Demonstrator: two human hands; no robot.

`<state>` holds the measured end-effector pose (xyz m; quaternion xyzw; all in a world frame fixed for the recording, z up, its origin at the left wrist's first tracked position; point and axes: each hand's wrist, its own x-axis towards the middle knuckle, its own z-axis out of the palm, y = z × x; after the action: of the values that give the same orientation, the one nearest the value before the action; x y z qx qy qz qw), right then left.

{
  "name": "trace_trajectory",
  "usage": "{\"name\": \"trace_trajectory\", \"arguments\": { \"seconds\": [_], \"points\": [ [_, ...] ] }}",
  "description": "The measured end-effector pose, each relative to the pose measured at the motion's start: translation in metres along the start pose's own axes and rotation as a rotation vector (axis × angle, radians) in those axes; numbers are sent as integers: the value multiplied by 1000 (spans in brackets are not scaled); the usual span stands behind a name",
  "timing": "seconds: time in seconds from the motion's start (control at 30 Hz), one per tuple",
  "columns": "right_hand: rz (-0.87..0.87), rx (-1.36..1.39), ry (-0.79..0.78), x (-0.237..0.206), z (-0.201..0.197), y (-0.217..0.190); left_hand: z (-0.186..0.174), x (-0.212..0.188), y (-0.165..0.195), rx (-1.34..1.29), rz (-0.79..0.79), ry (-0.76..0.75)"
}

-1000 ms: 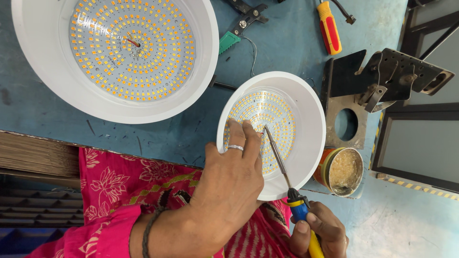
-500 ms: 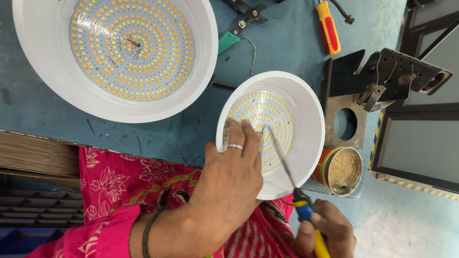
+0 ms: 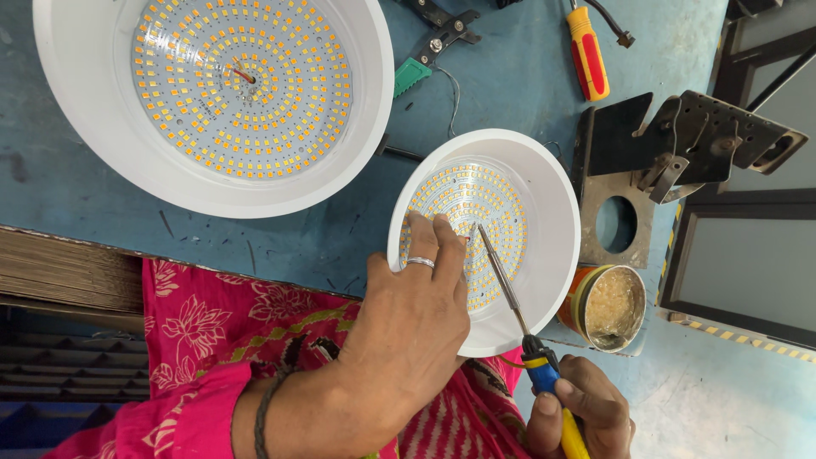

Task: The person solders wires to the center of a circular LED module using a soldering iron and solder paste. They repeatedly apply heat and paste to secure the connection while holding the module steady.

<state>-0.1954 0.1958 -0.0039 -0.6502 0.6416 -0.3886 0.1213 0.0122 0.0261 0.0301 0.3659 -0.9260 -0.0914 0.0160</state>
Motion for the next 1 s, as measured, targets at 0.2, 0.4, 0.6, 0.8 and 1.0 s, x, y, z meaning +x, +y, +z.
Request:
{"name": "trace_trajectory", "arguments": {
  "seconds": [0.2, 0.4, 0.6, 0.8, 1.0],
  "points": [
    [57, 11, 26, -3, 3, -1, 0, 1, 0, -25, 5, -12],
    [29, 65, 38, -10, 0, 4, 4, 0, 0, -55, 18, -36],
    [142, -55, 194, -26, 1, 7, 15, -4, -4, -136, -4, 120],
    [214, -140, 126, -36, -10, 5, 22, -7, -6, -132, 11, 147],
    [159, -164, 237, -35, 0, 9, 23, -8, -6, -161, 14, 160]
  ]
}}
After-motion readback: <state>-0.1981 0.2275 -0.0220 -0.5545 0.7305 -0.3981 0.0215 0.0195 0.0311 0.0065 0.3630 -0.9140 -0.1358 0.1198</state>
